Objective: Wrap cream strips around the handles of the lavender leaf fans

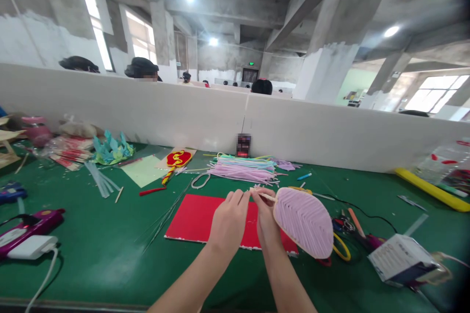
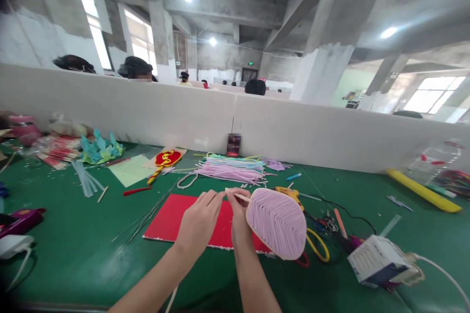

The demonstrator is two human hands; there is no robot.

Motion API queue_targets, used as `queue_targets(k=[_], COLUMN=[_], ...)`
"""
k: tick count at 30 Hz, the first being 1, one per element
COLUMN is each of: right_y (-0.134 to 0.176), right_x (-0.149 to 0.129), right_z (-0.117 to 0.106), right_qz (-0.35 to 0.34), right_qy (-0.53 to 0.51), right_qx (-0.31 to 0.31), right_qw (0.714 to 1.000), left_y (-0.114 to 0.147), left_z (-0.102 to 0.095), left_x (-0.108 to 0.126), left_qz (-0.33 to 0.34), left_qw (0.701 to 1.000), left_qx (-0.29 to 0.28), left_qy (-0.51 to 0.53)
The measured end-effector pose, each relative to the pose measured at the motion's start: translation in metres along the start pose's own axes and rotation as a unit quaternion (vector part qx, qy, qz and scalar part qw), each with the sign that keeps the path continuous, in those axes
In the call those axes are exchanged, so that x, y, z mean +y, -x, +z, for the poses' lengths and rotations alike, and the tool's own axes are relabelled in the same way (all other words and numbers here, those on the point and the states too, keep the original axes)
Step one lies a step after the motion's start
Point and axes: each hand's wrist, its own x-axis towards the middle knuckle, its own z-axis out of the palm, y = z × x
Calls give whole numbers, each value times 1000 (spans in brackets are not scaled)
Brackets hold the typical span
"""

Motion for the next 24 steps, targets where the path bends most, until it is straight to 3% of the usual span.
queue_targets(k=[6, 13, 18, 21, 24], right_y=[2, 4, 6, 8, 10], right_x=[11, 15, 23, 27, 27], right_z=[-4, -5, -7, -8, -8], right_qz=[18, 22, 49, 77, 102], right_qy=[31, 56, 22, -5, -12], right_qx=[-22, -30, -42, -36, -25], right_qw=[999, 998, 998, 996, 994], left_y=[-3, -4, -6, -8, -8], left_z=[-7, -12, -8, -8, -11], left_x=[-16, -36, -39, -39, -43], left_qz=[30, 112, 70, 52, -12], left_qw=[998, 989, 984, 985, 979], left_qx=[-53, -33, -65, -57, -36], left_qy=[-11, 91, 149, 155, 201])
